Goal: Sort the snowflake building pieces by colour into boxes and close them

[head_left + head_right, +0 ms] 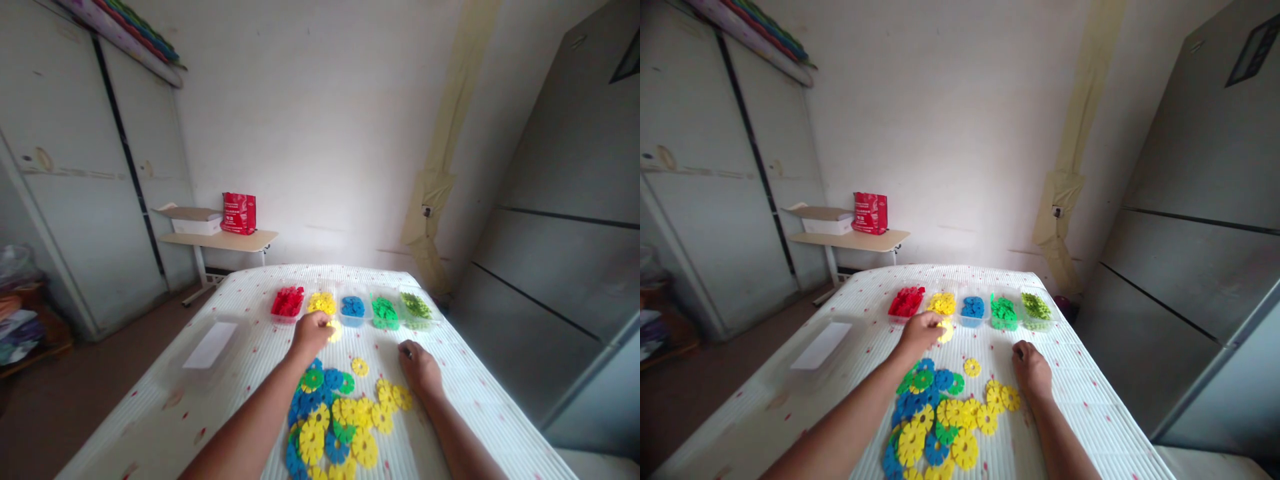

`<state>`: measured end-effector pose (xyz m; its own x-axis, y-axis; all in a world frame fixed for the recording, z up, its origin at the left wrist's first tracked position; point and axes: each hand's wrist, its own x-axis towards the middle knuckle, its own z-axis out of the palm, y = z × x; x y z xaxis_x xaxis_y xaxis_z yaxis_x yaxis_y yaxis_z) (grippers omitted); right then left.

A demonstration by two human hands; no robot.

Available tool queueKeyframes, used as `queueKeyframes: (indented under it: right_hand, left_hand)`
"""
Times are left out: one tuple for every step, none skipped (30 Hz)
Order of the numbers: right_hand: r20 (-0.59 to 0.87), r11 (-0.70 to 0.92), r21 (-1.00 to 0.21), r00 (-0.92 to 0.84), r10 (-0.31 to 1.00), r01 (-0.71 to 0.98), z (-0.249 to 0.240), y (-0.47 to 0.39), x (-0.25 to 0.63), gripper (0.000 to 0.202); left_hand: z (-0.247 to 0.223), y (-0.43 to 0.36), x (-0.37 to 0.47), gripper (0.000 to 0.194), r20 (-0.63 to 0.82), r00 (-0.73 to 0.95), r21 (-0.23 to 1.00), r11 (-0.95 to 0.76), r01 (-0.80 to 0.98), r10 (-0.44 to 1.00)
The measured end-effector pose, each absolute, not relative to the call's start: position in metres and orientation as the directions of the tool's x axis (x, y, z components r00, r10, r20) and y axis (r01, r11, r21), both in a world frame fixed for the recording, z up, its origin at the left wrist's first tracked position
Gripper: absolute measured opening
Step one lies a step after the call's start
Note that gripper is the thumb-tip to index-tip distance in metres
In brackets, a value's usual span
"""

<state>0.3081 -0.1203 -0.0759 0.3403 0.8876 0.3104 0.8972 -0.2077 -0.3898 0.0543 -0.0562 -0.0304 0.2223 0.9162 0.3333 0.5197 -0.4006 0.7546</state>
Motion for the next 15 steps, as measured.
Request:
queueKeyframes:
  right_hand:
    - [0.308,-0.209,-0.394,0.342,0.888,0.895,-0.075,-0.120,0.308,0.019]
    - [0.302,-0.210,-0.400,0.345,0.889,0.892,-0.075,-0.120,0.308,0.019]
    - [0.297,-0.211,-0.405,0.347,0.890,0.890,-0.074,-0.121,0.308,0.019]
    - [0.292,-0.212,-0.409,0.348,0.891,0.888,-0.073,-0.121,0.308,0.019]
    - [0.288,-0.212,-0.411,0.346,0.893,0.887,-0.073,-0.121,0.308,0.019]
    - [0.288,-0.210,-0.411,0.345,0.894,0.887,-0.072,-0.121,0.307,0.018]
    - [0.290,-0.206,-0.412,0.342,0.894,0.888,-0.071,-0.121,0.307,0.018]
    - [0.292,-0.202,-0.413,0.340,0.894,0.888,-0.071,-0.121,0.307,0.018]
    - [0.294,-0.200,-0.415,0.339,0.894,0.888,-0.071,-0.121,0.307,0.018]
    - [0.294,-0.198,-0.414,0.337,0.894,0.888,-0.072,-0.121,0.308,0.017]
    - [0.293,-0.201,-0.412,0.338,0.894,0.889,-0.072,-0.121,0.308,0.017]
    - [0.292,-0.204,-0.406,0.338,0.895,0.891,-0.073,-0.121,0.308,0.017]
    - [0.293,-0.208,-0.399,0.338,0.894,0.893,-0.073,-0.121,0.309,0.017]
    - [0.294,-0.210,-0.391,0.338,0.894,0.896,-0.073,-0.122,0.308,0.017]
    - [0.299,-0.208,-0.387,0.336,0.893,0.898,-0.072,-0.122,0.306,0.018]
  left_hand:
    - [-0.026,-0.049,0.053,0.033,0.355,0.180,0.764,-0.395,0.510,0.917]
    - [-0.023,-0.043,0.052,0.033,0.373,0.143,0.771,-0.391,0.502,0.917]
    - [-0.020,-0.039,0.050,0.033,0.386,0.111,0.776,-0.387,0.497,0.916]
    - [-0.018,-0.036,0.049,0.033,0.395,0.085,0.779,-0.383,0.496,0.915]
    - [-0.017,-0.034,0.047,0.033,0.401,0.065,0.781,-0.378,0.497,0.914]
    - [-0.017,-0.034,0.045,0.032,0.404,0.051,0.781,-0.373,0.501,0.913]
    - [-0.018,-0.034,0.042,0.032,0.405,0.041,0.780,-0.368,0.507,0.914]
    - [-0.019,-0.036,0.039,0.032,0.403,0.034,0.778,-0.362,0.513,0.914]
    - [-0.022,-0.039,0.035,0.032,0.401,0.030,0.776,-0.357,0.520,0.916]
    - [-0.026,-0.043,0.030,0.032,0.398,0.028,0.774,-0.351,0.527,0.917]
    - [-0.030,-0.048,0.025,0.031,0.394,0.027,0.771,-0.347,0.534,0.919]
    - [-0.035,-0.053,0.018,0.030,0.391,0.027,0.768,-0.342,0.541,0.920]
    - [-0.040,-0.058,0.011,0.028,0.386,0.028,0.765,-0.337,0.548,0.922]
    - [-0.046,-0.063,0.003,0.025,0.384,0.031,0.761,-0.335,0.556,0.923]
    - [-0.053,-0.068,-0.006,0.020,0.385,0.026,0.756,-0.332,0.565,0.922]
